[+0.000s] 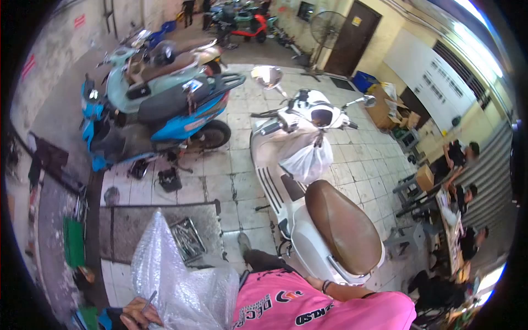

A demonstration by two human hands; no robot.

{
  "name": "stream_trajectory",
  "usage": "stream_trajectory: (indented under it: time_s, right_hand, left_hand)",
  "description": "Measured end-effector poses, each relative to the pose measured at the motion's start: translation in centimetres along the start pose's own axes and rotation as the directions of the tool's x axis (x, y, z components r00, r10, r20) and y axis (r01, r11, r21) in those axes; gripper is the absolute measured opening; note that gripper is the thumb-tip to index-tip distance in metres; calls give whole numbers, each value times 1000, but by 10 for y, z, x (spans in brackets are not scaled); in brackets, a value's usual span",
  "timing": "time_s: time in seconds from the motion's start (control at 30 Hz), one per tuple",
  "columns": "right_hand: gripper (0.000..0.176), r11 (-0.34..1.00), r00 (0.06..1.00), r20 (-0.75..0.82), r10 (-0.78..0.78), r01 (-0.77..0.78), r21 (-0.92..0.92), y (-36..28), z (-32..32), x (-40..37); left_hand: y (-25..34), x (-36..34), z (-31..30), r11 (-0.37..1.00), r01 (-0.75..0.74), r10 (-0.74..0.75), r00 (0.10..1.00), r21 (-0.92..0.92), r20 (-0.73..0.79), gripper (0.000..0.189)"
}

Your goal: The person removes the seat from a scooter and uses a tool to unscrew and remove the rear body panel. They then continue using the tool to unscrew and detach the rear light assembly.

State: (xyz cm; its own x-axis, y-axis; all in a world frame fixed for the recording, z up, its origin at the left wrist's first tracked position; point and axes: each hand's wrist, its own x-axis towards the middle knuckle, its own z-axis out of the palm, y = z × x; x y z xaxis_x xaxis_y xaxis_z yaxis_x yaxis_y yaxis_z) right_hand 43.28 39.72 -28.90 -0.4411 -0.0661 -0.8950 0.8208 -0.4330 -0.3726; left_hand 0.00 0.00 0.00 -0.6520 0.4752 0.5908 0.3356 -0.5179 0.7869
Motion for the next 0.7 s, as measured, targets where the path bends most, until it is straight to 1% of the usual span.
stream_trajectory:
  time_s: [0.03,0.07,0.1,0.13,0.17,0.2,0.23,0.27,0.3,0.33,0.37,0.43,0.47,0.5,0.53,0.57,0.6,0.63,0.67,0.7]
  right_hand:
    - [59,998,998,-29,-57,57,11,11,-1,17]
    - [58,990,987,-86,-139,141,20,42,-6,34]
    - [56,978,967,-153,-202,207,14,102,6,22]
    - [54,940,909,-238,-342,334,-74,159,-11,59]
    - [53,796,750,-276,-601,530,-293,216,-8,99]
    - [51,931,865,-373,-335,366,13,184,3,58]
    - [49,914,899,-435,-37,207,349,120,28,-9]
    - [45,877,917,-398,10,183,445,129,21,2]
    - [43,860,917,-399,5,200,470,134,20,4]
    - [41,849,907,-420,-16,234,473,141,17,3]
    - [40,835,895,-445,-35,271,479,147,15,3]
    - [36,806,857,-510,-76,354,474,158,7,0]
    - [34,792,832,-546,-98,397,463,168,3,2]
    - [33,780,803,-584,-118,439,446,178,0,2]
    - [31,750,768,-625,-140,494,440,189,-2,3]
    - [29,697,755,-642,-131,531,482,198,-4,2]
    - [28,618,764,-636,-107,553,559,208,0,5]
    - [27,466,821,-569,-48,523,714,220,13,1]
    - [26,290,868,-496,11,472,832,226,27,-7]
    - [28,139,914,-401,67,389,911,188,33,-47]
  left_hand:
    - [-11,20,10,998,18,-12,996,66,-87,47]
    - [-20,35,7,990,51,-28,984,134,-174,48]
    - [44,15,37,970,160,-135,980,184,-143,48]
    - [24,18,40,981,42,-30,997,189,-65,48]
    - [18,19,36,978,-67,63,998,197,23,49]
    - [9,22,93,994,105,-81,908,35,-411,47]
    - [11,23,93,991,123,-95,914,46,-394,47]
    - [7,29,89,991,117,-96,959,64,-267,47]
    - [5,39,94,991,105,-94,987,81,-131,47]
    - [0,46,105,968,105,-72,986,229,-149,50]
    - [-4,53,119,967,107,-77,988,232,-132,50]
    - [-5,74,173,987,144,-144,989,66,-16,52]
    - [-8,72,195,978,202,-189,965,59,-182,53]
    - [-12,78,202,976,203,-188,968,75,-166,53]
    - [-20,87,208,990,100,-102,995,95,14,49]
    - [-25,93,217,995,11,-30,979,96,203,46]
    - [-23,94,241,989,117,-129,983,95,134,45]
    - [-27,98,260,983,147,-164,971,107,173,45]
    - [-30,100,277,982,153,-166,980,113,113,47]
    - [-35,102,292,981,159,-165,985,109,49,48]
